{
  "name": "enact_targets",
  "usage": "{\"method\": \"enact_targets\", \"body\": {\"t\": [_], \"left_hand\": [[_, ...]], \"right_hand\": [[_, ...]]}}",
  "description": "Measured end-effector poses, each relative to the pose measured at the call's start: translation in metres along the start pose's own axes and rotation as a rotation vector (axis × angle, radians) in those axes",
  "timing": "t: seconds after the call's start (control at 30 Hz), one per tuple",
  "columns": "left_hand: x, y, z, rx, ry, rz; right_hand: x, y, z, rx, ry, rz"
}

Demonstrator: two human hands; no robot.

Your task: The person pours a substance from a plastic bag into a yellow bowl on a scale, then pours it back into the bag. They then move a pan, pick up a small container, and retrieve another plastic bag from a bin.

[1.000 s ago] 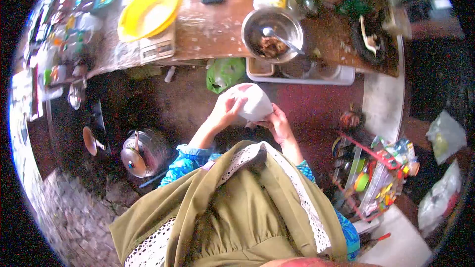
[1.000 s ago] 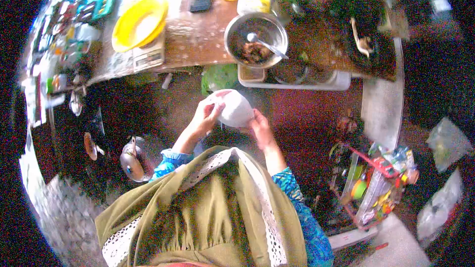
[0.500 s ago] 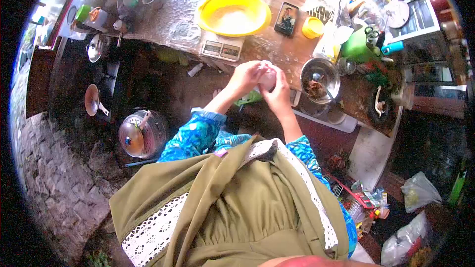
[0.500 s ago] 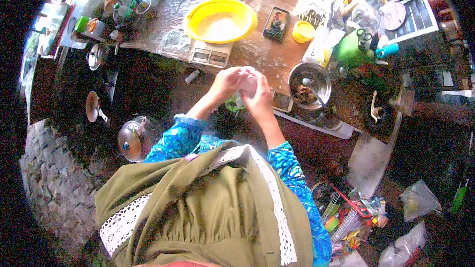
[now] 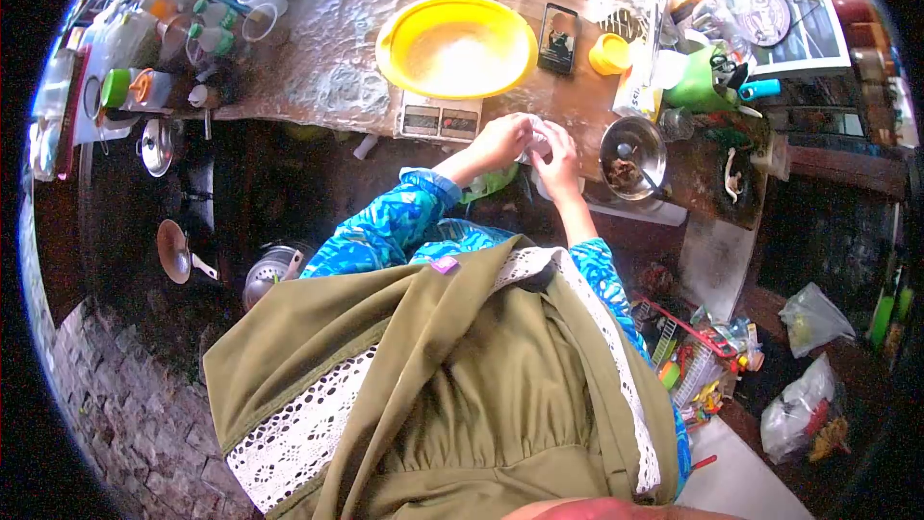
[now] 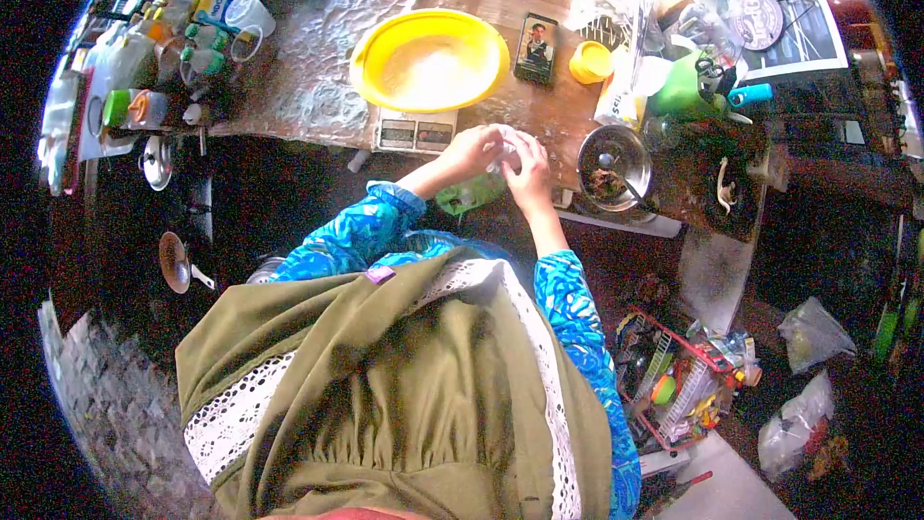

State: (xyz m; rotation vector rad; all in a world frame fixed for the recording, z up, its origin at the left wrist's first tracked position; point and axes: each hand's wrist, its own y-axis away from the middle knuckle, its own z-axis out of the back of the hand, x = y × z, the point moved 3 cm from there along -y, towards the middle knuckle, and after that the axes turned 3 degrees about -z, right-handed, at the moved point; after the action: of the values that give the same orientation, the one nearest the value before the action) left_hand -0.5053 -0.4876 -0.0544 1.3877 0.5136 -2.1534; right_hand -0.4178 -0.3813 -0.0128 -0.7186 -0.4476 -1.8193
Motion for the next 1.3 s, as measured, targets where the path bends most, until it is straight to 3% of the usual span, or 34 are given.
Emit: {"method": "enact_targets", "body": {"t": [0.13,0.2,0.4,0.47,0.5,0.6,1.0,1.3], "left_hand": [[0.011,0.006,0.007,0.013,0.088,0.108],[0.017,0.01,0.006,-0.039,0.068,0.123],[0.005,0.009,-0.002,-0.05,-0.129,0.005],[0.006,0.006,-0.005,-0.101,-0.083,0.032],[0.01,0.005,-0.008,-0.116,-0.056,0.02],[0.011,0.006,-0.003,-0.106,-0.055,0.037],[-0.002,0.01,0.005,-0.092,-0.018,0.005],[-0.002,0.013,-0.005,-0.144,-0.086,0.128]], "right_hand": [[-0.018,-0.013,-0.02,0.035,0.112,-0.06],[-0.036,-0.014,-0.022,-0.024,-0.275,-0.325],[-0.055,-0.014,-0.019,0.019,-0.629,-0.471],[-0.047,-0.014,-0.009,-0.059,-0.45,-0.355],[-0.015,-0.015,0.01,-0.032,-0.234,-0.209],[-0.008,-0.002,0.004,0.048,0.053,0.046],[-0.022,-0.026,-0.016,0.197,0.151,0.135],[-0.026,-0.032,-0.003,0.204,-0.286,-0.163]]}}
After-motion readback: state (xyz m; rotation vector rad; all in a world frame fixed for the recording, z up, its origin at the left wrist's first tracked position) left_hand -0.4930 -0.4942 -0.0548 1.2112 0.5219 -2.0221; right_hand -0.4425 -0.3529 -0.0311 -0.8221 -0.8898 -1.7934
